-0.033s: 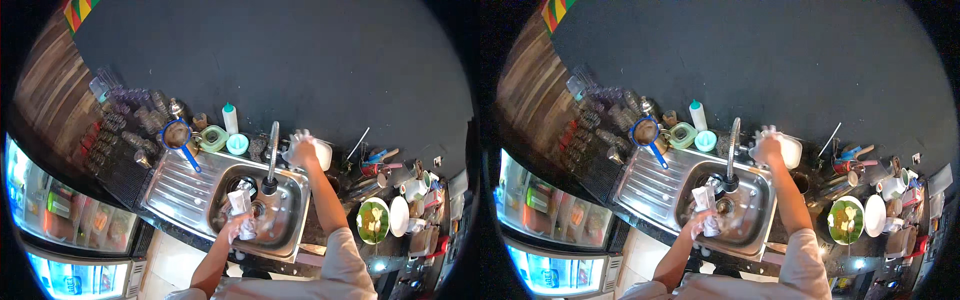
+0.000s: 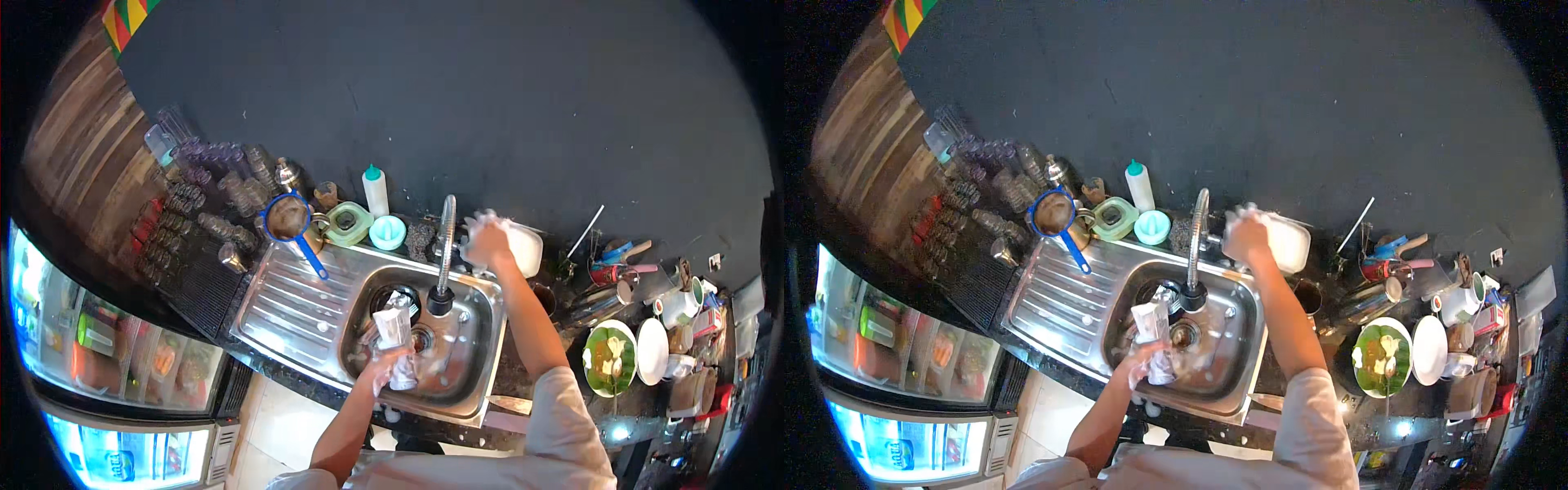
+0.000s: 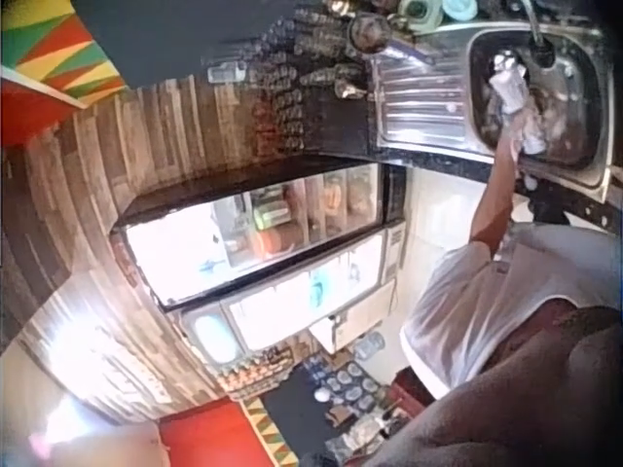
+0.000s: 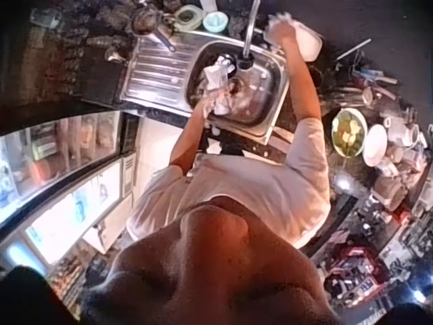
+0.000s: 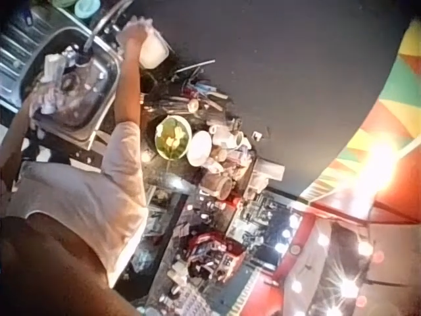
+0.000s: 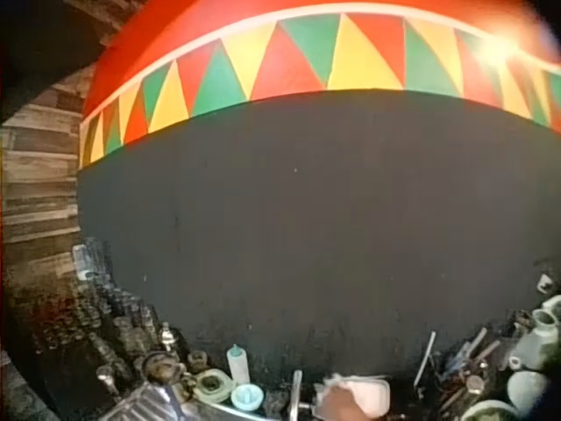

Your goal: Washing glasses and mugs in a service sink.

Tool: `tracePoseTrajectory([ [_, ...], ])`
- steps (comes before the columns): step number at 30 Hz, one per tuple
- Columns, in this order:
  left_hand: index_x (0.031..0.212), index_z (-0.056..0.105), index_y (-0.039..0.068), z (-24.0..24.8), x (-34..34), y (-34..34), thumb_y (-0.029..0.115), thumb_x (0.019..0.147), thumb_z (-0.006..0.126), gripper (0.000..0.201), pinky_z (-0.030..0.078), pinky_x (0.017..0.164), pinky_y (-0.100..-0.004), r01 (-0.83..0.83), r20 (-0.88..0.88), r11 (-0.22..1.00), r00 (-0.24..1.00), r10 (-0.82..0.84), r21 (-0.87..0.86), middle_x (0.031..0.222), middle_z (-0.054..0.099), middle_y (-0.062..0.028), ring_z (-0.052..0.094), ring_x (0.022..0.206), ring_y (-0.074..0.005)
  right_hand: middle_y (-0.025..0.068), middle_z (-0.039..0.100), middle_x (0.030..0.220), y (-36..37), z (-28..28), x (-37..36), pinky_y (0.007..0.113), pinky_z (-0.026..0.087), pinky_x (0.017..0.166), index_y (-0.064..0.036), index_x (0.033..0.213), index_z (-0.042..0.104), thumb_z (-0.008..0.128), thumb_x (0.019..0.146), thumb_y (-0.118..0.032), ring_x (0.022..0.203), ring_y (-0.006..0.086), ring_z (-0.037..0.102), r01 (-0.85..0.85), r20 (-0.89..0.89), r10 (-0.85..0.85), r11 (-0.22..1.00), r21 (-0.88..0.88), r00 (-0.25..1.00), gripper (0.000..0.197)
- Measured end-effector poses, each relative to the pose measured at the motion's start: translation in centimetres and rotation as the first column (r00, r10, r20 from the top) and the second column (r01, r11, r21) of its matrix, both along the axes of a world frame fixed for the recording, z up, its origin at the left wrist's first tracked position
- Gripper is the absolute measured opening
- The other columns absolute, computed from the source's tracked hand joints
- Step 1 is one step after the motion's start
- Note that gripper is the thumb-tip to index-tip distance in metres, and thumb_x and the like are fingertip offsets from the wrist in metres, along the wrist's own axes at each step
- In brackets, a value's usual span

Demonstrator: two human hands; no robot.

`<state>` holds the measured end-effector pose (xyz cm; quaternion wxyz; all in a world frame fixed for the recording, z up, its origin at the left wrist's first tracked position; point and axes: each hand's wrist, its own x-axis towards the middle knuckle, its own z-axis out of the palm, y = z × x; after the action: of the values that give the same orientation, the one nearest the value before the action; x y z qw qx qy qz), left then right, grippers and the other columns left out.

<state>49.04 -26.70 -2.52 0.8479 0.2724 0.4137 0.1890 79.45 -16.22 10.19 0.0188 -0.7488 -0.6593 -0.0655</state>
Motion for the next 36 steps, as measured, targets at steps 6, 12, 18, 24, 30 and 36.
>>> tracePoseTrajectory([
  [6,0.094,0.058,0.006,1.8,-0.8,1.0,0.021,0.077,0.061,0.022,0.049,0.067,-0.0291,-0.006,-0.145,1.000,0.989,0.005,-0.008,0.082,0.061,-0.0049,0.060,0.074,-0.0159,0.0176,0.052,0.110,1.1,-2.0,-2.8,0.037,0.046,0.080,-0.0065,0.104,0.055,0.054,0.068,-0.012,0.102,0.0319,0.051,0.136,-0.099,-0.138,0.990,-0.023,0.986,0.036],
  [12,0.091,0.058,0.004,-0.9,-3.4,3.5,0.017,0.077,0.061,0.019,0.049,0.064,-0.0290,0.041,0.121,0.997,0.992,-0.033,-0.065,0.079,0.062,-0.0050,0.060,0.071,-0.0150,0.0200,0.039,0.124,-0.5,-5.5,2.4,0.042,0.043,0.086,-0.0158,0.128,0.033,0.064,0.058,-0.017,0.111,0.0334,0.044,0.123,-0.237,-0.231,0.909,-0.399,0.944,0.077],
  [18,0.087,0.062,0.002,-0.4,-2.2,3.6,0.014,0.077,0.061,0.015,0.047,0.070,-0.0285,0.090,-0.071,0.994,0.994,-0.085,0.066,0.081,0.062,-0.0060,0.059,0.080,-0.0156,0.0146,0.053,0.113,-0.7,-4.2,-1.0,0.038,0.039,0.092,-0.0112,0.122,0.045,0.055,0.068,-0.037,0.109,0.0294,0.047,0.144,-0.014,-0.146,0.986,-0.079,0.989,0.060],
  [24,0.101,0.057,0.002,1.4,1.8,4.0,0.021,0.057,0.077,0.051,0.045,0.073,-0.0312,0.216,-0.370,0.766,0.928,0.031,0.605,0.099,0.059,-0.0074,0.055,0.085,-0.0183,0.0127,0.063,0.089,-3.8,-7.4,-4.0,0.038,0.038,0.087,-0.0050,0.082,0.064,0.048,0.073,-0.022,0.097,0.0223,0.055,0.238,-0.138,-0.290,0.923,-0.303,0.947,0.024],
  [30,0.103,0.056,0.001,-2.7,5.3,3.4,0.021,0.056,0.079,0.056,0.048,0.068,-0.0297,0.455,-0.468,0.562,0.874,-0.133,0.691,0.091,0.062,-0.0058,0.058,0.078,-0.0167,0.0118,0.062,0.092,-13.2,-9.7,-8.3,0.034,0.045,0.076,-0.0023,0.089,0.061,0.056,0.076,-0.028,0.085,0.0232,0.058,0.191,-0.543,-0.015,0.944,0.269,0.839,0.029],
  [36,0.103,0.057,0.005,-4.7,13.7,2.5,0.029,0.066,0.073,0.046,0.047,0.073,-0.0301,0.272,-0.037,0.947,0.962,-0.270,0.172,0.097,0.060,-0.0070,0.058,0.084,-0.0173,0.0065,0.057,0.092,-19.5,-27.3,-10.3,0.033,0.048,0.070,-0.0041,0.108,0.051,0.045,0.085,-0.033,0.079,0.0191,0.058,0.488,-0.845,0.095,0.848,-0.208,-0.526,0.036],
])
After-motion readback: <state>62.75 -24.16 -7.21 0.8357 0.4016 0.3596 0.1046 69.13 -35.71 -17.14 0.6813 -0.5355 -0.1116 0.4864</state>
